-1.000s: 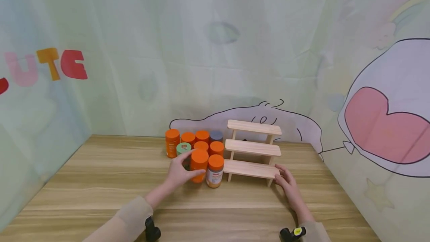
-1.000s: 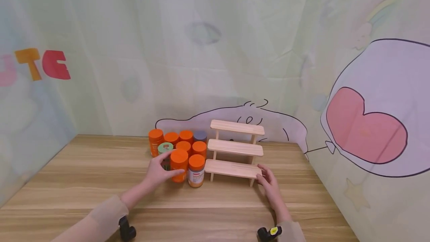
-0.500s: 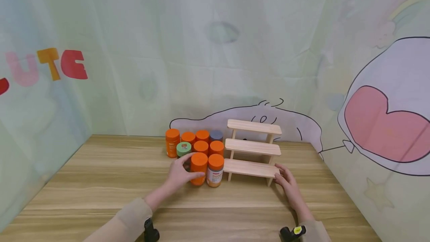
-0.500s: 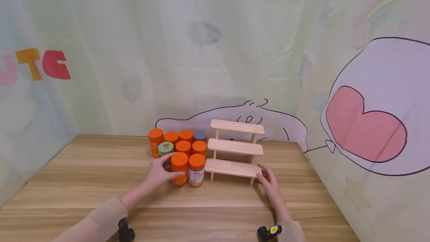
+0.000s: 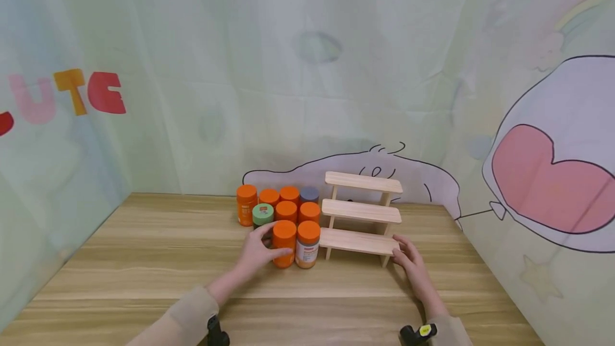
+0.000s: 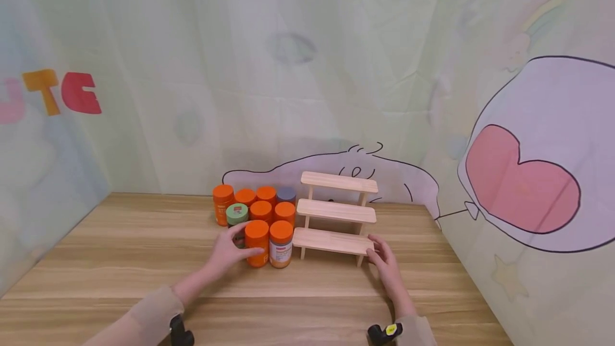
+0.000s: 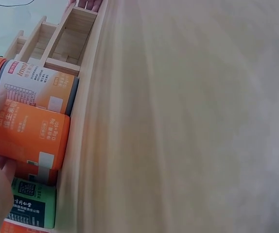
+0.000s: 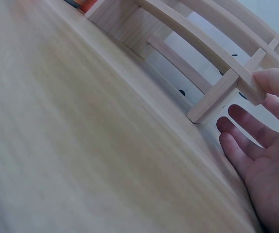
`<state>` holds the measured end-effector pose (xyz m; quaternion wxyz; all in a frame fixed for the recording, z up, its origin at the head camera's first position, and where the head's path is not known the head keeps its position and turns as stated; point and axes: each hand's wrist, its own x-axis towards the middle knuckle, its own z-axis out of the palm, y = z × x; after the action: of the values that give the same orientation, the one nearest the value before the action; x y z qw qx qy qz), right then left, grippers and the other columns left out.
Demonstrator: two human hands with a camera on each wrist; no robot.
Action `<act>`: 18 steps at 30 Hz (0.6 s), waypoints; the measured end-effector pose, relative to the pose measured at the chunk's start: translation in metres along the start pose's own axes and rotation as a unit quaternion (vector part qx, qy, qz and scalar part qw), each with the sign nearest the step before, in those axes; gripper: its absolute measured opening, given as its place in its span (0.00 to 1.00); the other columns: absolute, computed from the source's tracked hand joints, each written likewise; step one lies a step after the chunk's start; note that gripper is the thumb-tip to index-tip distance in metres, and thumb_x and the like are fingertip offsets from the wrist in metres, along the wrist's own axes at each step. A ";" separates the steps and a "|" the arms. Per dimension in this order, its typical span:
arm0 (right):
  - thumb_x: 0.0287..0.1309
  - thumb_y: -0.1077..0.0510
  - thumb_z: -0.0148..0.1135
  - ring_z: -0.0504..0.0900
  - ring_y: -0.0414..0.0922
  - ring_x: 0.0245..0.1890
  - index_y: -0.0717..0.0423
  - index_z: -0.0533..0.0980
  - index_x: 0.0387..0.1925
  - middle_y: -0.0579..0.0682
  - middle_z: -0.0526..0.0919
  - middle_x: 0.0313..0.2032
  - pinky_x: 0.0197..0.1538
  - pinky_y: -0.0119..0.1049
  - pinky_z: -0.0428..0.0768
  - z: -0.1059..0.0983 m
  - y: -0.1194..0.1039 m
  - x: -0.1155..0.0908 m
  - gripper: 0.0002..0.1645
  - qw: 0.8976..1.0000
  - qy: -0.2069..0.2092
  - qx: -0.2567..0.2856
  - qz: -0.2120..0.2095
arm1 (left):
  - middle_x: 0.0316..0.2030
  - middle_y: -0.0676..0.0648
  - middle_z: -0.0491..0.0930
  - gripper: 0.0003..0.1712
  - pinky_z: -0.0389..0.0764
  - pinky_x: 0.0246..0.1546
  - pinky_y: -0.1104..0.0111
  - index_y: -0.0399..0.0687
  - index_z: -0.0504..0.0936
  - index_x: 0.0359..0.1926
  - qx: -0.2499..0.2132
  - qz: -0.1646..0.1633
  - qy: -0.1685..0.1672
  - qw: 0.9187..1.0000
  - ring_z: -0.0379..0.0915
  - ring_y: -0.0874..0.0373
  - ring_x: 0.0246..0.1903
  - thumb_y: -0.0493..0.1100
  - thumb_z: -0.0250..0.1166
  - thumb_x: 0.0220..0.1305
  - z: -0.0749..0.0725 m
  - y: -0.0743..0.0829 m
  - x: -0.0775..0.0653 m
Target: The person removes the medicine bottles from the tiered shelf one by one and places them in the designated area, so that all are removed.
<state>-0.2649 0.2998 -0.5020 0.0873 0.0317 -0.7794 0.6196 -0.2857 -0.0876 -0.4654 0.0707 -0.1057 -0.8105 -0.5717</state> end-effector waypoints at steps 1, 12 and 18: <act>0.72 0.60 0.49 0.75 0.27 0.44 0.68 0.63 0.67 0.65 0.72 0.55 0.48 0.24 0.78 0.000 0.000 0.000 0.27 1.000 -0.001 0.000 0.000 | 0.57 0.37 0.77 0.40 0.79 0.56 0.52 0.35 0.74 0.62 -0.001 -0.002 0.001 1.000 0.75 0.45 0.54 0.41 0.79 0.47 0.000 0.000 0.000; 0.71 0.61 0.49 0.75 0.27 0.44 0.69 0.62 0.67 0.69 0.70 0.58 0.48 0.23 0.78 0.001 0.002 0.001 0.27 1.000 -0.003 0.009 -0.004 | 0.59 0.38 0.76 0.43 0.77 0.57 0.51 0.39 0.72 0.64 -0.014 -0.005 0.002 1.000 0.73 0.45 0.56 0.39 0.79 0.46 -0.001 0.003 -0.003; 0.70 0.63 0.51 0.73 0.24 0.44 0.72 0.64 0.65 0.68 0.69 0.59 0.47 0.21 0.77 0.001 -0.002 0.002 0.26 1.000 0.020 -0.008 -0.012 | 0.61 0.40 0.74 0.41 0.77 0.58 0.52 0.40 0.70 0.65 -0.030 0.029 0.015 0.999 0.71 0.46 0.58 0.40 0.77 0.50 -0.003 0.008 -0.004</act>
<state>-0.2663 0.2987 -0.5000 0.1107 0.0276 -0.7823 0.6124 -0.2800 -0.0876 -0.4577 0.0957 -0.1226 -0.7886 -0.5949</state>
